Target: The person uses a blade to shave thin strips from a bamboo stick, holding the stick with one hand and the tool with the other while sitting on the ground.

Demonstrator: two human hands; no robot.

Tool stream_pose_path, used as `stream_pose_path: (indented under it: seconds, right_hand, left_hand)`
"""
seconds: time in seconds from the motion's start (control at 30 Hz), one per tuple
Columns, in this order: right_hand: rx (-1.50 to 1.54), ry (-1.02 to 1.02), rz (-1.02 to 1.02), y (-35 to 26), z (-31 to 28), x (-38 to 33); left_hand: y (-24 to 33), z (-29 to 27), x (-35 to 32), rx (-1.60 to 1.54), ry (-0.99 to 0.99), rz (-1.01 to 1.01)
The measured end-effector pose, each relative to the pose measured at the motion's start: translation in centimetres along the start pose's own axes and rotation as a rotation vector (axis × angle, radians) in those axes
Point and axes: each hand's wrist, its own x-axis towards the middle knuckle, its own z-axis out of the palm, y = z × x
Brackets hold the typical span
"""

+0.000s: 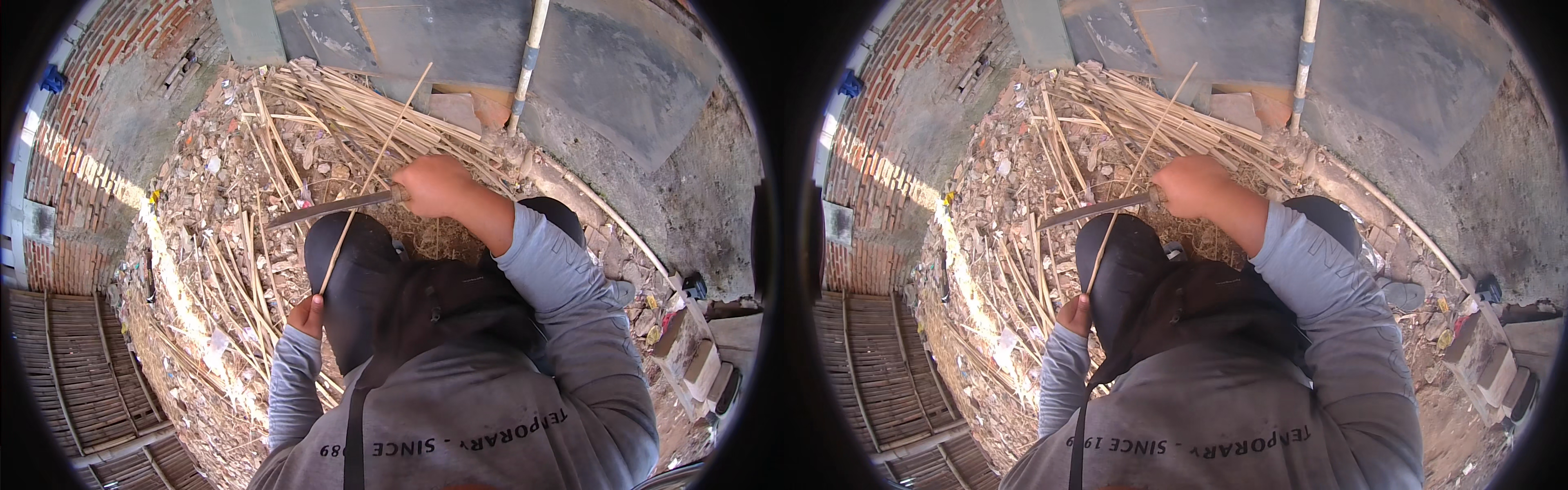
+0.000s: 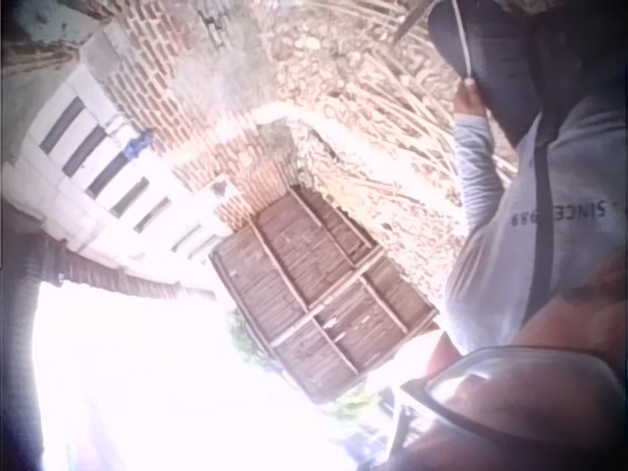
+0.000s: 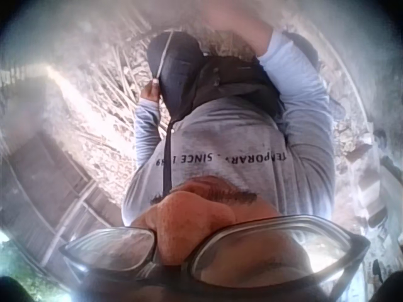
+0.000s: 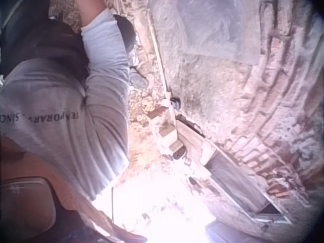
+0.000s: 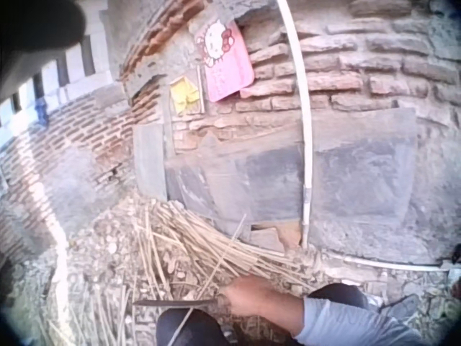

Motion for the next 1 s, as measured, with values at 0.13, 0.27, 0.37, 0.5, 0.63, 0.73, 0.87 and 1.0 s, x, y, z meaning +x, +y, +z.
stream_pose_path:
  seconds: [0.13, 0.27, 0.37, 0.5, 0.63, 0.73, 0.87, 1.0]
  right_hand:
    - [0.152, 0.046, 0.135, 4.3, 0.9, 1.7]
    - [0.18, 0.138, 0.244, 5.8, 0.9, 2.4]
    - [0.197, 0.142, 0.066, 3.5, 2.7, 2.0]
    - [0.051, -0.026, -0.073, 0.4, 1.4, 1.0]
    - [0.265, 0.022, 0.123, 6.1, 3.4, 3.4]
    - [0.275, 0.062, 0.135, 4.2, 2.5, 2.2]
    - [0.071, -0.054, 0.056, -0.4, 0.3, 0.4]
    - [0.258, 0.158, 0.157, 5.6, 3.2, 1.7]
  left_hand:
    - [1.3, 0.5, 0.4, -0.026, 0.034, 0.078]
    - [0.1, 0.0, 0.5, 0.083, 0.042, 0.073]
    - [-1.1, 0.0, 0.4, 0.048, 0.024, 0.03]
    - [-0.5, 0.0, 0.3, -0.016, -0.003, 0.001]
    - [0.7, 0.4, 0.6, -0.017, 0.009, 0.051]
    - [-0.5, 0.1, 0.9, 0.0, 0.065, 0.069]
    - [-1.2, 0.0, 0.6, -0.013, 0.058, 0.069]
    - [-0.1, 0.5, 0.8, -0.007, 0.012, 0.058]
